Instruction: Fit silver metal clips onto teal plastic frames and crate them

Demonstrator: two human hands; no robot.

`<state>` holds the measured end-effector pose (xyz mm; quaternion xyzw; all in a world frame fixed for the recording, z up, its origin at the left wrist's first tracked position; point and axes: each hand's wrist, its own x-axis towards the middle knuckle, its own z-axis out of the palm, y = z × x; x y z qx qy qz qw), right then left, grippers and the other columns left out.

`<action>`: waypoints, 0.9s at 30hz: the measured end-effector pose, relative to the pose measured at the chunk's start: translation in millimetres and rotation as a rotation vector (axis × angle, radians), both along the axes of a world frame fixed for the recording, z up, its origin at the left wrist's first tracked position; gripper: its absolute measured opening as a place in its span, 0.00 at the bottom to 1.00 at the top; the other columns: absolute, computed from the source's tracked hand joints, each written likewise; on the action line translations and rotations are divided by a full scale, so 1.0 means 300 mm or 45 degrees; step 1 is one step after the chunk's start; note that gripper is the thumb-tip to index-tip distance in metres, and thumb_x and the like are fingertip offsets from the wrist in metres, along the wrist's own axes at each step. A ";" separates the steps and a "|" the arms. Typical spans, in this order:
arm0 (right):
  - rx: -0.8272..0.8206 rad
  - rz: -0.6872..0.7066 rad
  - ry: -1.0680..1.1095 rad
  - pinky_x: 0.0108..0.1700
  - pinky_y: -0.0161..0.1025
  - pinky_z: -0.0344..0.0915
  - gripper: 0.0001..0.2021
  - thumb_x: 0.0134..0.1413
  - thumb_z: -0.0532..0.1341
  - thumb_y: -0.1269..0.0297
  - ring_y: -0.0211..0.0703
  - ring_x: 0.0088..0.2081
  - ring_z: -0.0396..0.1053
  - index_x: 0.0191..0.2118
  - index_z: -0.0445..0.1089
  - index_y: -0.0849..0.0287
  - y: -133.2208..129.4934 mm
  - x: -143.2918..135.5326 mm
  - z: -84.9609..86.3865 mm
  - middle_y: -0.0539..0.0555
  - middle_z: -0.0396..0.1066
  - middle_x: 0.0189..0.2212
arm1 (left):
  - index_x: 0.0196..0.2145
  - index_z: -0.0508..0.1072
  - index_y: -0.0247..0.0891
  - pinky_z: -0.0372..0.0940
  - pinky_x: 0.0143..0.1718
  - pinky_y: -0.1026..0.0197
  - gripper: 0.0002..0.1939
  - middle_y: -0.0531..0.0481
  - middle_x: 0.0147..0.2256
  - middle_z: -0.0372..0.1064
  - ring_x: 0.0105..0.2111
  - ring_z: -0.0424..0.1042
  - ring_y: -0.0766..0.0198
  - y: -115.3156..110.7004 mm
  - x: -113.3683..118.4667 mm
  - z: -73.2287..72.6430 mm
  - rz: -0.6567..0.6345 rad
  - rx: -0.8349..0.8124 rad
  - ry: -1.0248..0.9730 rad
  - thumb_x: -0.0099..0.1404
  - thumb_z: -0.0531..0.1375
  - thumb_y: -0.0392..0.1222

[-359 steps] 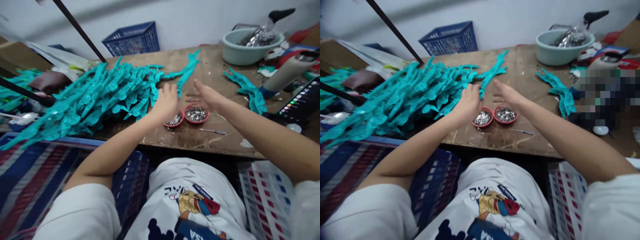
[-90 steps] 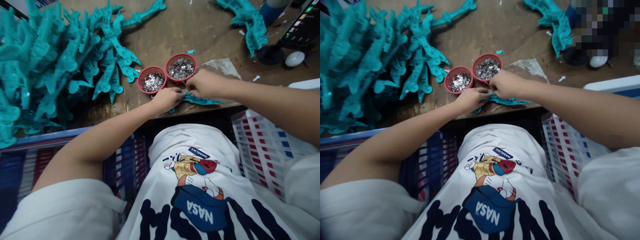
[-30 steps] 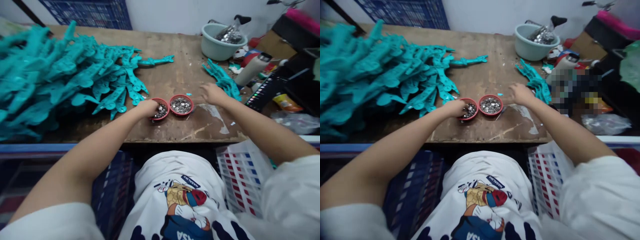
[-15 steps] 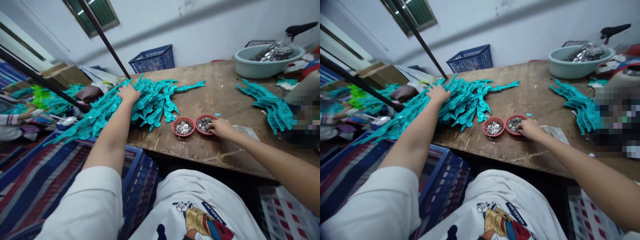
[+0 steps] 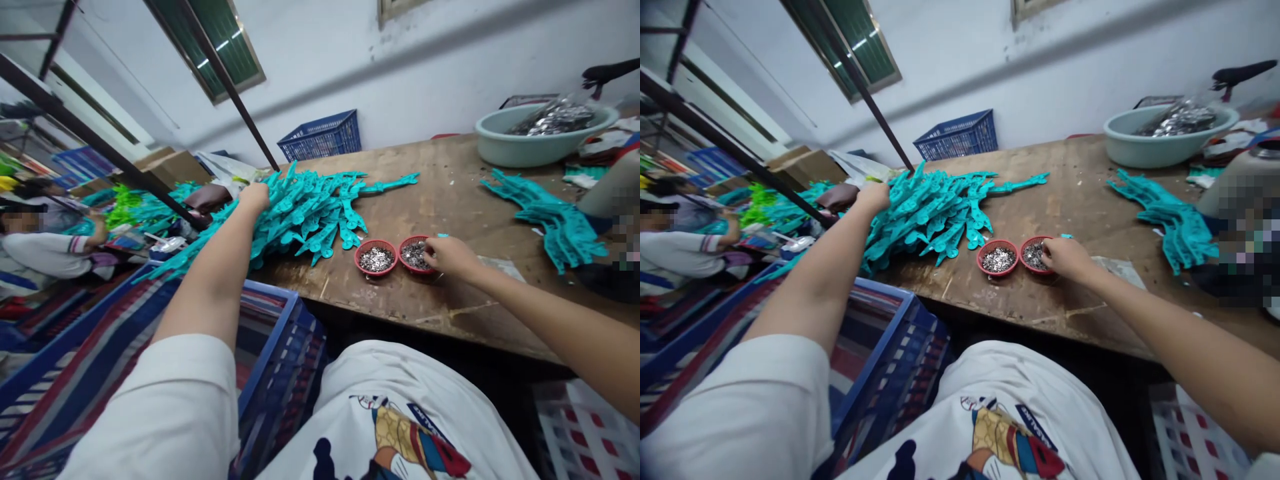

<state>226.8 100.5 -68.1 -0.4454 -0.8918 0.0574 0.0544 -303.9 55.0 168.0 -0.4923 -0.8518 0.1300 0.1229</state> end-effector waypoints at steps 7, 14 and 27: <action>-0.020 0.035 0.050 0.69 0.51 0.79 0.19 0.87 0.60 0.72 0.68 0.66 0.88 0.60 0.91 0.64 -0.019 -0.016 0.049 0.73 0.89 0.64 | 0.74 0.82 0.22 0.75 0.69 0.46 0.29 0.17 0.74 0.80 0.69 0.82 0.36 -0.019 0.145 0.193 -0.112 0.187 0.127 0.82 0.58 0.32; 0.528 -0.007 0.965 0.72 0.60 0.84 0.20 0.92 0.58 0.54 0.65 0.63 0.88 0.61 0.91 0.46 -0.092 0.126 0.298 0.62 0.90 0.59 | 0.63 0.86 0.39 0.75 0.53 0.46 0.19 0.29 0.63 0.87 0.66 0.84 0.33 -0.337 0.523 0.056 -0.540 0.253 0.204 0.88 0.56 0.41; 0.108 0.150 0.816 0.61 0.46 0.87 0.09 0.74 0.82 0.74 0.45 0.45 0.88 0.53 0.95 0.56 -0.026 0.142 0.251 0.46 0.92 0.42 | 0.62 0.90 0.35 0.83 0.48 0.46 0.19 0.27 0.58 0.90 0.60 0.93 0.31 -0.564 0.928 -0.500 -0.857 -0.884 -0.038 0.89 0.58 0.33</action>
